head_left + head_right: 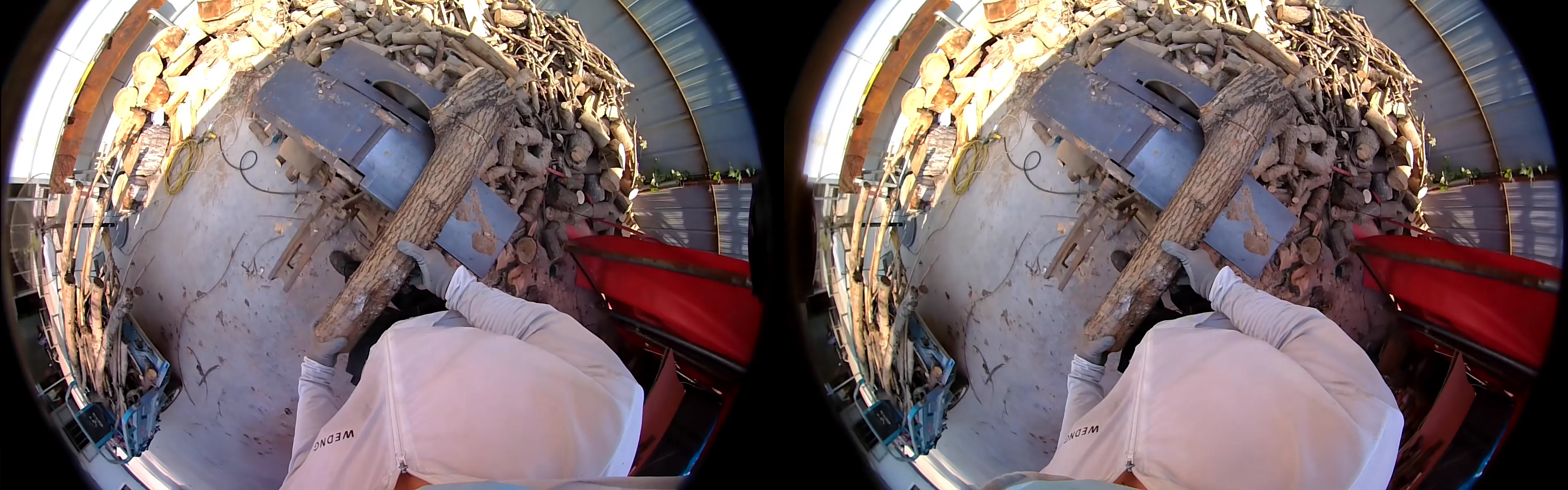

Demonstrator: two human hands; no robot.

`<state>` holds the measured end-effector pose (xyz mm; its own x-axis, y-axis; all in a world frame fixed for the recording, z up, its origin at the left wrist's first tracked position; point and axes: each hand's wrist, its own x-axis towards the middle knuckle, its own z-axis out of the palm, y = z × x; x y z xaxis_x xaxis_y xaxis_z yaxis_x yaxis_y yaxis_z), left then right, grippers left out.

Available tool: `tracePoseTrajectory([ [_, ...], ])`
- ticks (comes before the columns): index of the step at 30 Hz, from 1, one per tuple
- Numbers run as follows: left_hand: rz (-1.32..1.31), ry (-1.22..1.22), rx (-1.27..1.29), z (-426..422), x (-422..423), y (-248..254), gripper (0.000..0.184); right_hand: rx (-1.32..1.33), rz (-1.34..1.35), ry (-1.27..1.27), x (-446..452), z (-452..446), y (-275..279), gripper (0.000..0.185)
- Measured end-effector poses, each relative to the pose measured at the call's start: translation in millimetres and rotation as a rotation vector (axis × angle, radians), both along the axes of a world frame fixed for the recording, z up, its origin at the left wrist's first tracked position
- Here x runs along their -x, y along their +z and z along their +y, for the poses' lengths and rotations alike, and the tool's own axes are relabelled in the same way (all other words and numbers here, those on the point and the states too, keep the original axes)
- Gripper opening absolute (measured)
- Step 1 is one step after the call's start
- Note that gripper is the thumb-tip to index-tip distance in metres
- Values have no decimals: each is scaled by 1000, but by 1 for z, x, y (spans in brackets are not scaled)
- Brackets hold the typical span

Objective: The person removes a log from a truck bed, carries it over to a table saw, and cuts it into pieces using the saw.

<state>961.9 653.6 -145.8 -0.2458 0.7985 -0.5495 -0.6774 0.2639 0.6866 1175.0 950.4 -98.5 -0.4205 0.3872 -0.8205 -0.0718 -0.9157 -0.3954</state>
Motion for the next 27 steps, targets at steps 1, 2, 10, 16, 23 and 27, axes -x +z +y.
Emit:
tracePoseTrajectory([
  [1, 58, 57, 27, -9, -5, -9, 96, -8, -20, -4, 0, 0, 5, 57],
  [2, 116, 117, 57, -18, -7, -16, 96, -6, -18, 2, -2, -2, -1, 57],
  [10, 21, 38, 51, -19, -3, -25, 100, 12, 107, -15, -9, -1, -16, 58],
  [16, 61, 4, 42, -24, 0, -27, 108, 59, 44, 30, -13, -2, -8, 59],
  [23, 97, 38, 67, -33, -4, -32, 115, -76, 31, 45, -20, -12, -22, 67],
  [27, 83, 19, 50, -28, 3, -38, 115, 64, 114, 23, -19, -3, -21, 65],
])
